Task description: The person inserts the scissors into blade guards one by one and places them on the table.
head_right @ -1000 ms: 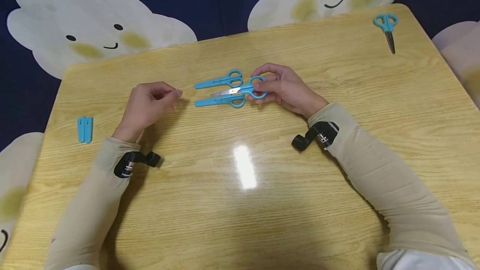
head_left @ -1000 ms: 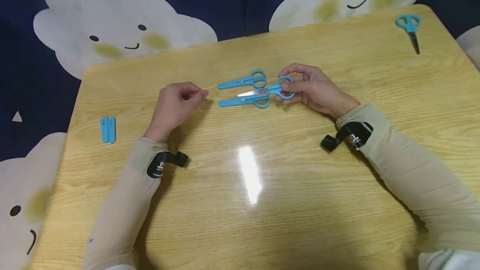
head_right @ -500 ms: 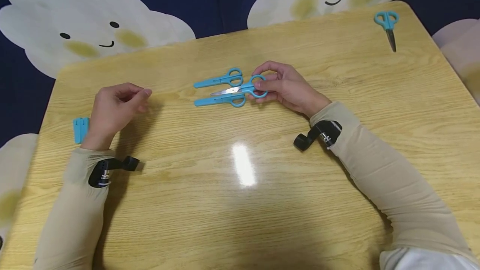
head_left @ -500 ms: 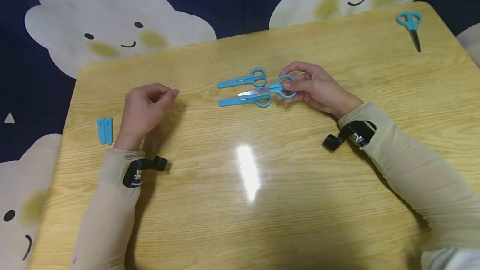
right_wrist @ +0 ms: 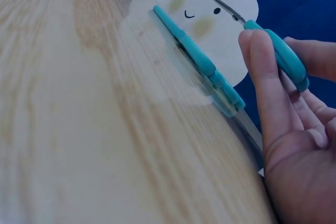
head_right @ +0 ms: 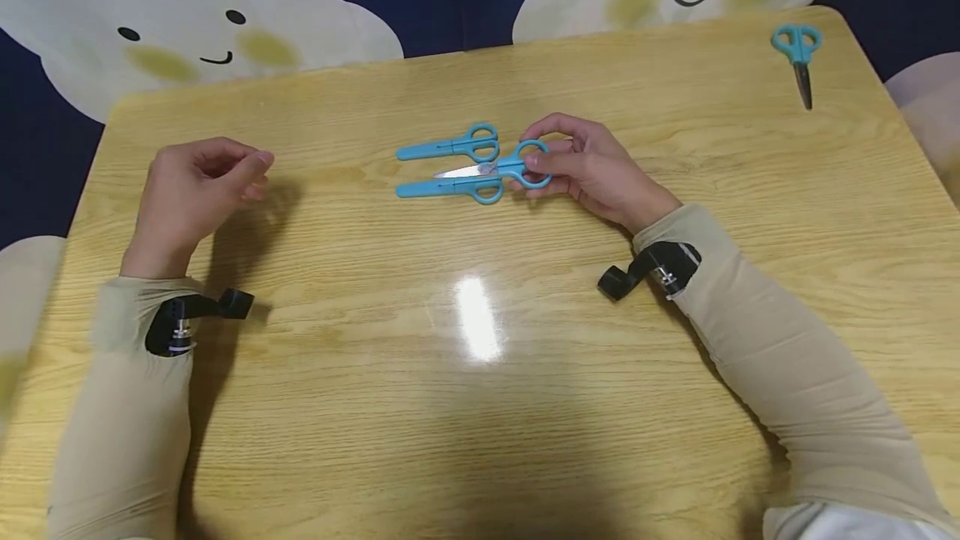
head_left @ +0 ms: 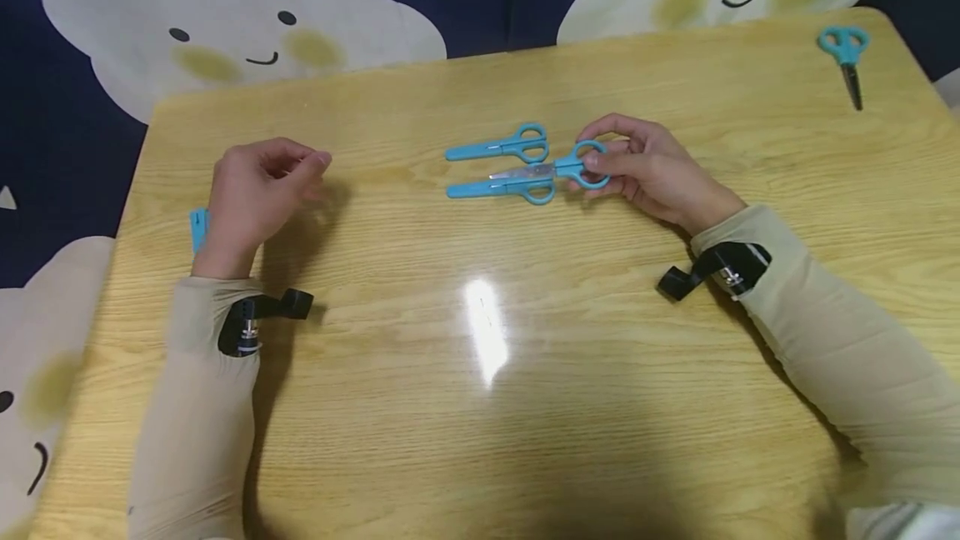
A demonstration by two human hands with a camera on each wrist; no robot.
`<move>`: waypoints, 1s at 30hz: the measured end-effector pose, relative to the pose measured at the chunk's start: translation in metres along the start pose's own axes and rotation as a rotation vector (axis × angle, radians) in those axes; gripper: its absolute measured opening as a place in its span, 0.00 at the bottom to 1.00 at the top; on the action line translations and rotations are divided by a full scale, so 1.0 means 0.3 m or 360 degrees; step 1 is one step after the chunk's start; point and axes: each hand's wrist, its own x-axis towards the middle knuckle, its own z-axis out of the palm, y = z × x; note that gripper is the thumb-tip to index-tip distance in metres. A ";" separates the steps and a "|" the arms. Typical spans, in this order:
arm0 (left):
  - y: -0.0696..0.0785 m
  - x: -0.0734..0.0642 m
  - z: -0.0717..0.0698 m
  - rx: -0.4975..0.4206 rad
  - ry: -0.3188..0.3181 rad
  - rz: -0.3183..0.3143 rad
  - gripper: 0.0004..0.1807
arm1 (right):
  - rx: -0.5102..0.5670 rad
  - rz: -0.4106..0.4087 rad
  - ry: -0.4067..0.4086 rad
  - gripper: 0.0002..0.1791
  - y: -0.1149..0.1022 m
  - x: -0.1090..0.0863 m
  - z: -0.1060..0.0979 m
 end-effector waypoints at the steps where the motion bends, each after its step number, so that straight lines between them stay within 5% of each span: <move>1: -0.004 -0.001 -0.008 0.0008 0.0012 -0.0005 0.25 | 0.0000 0.0000 -0.0001 0.15 0.001 -0.001 0.000; 12: -0.046 -0.016 -0.087 0.0102 0.0067 -0.0081 0.26 | -0.0027 0.0007 0.0010 0.16 0.005 0.002 -0.002; 23: -0.064 -0.023 -0.136 0.0405 0.0077 -0.0123 0.27 | -0.0015 -0.0024 -0.0005 0.15 0.003 -0.001 -0.003; 30: -0.090 -0.027 -0.160 0.0518 -0.0037 -0.0192 0.27 | -0.0033 -0.0002 0.0000 0.14 0.004 -0.001 -0.001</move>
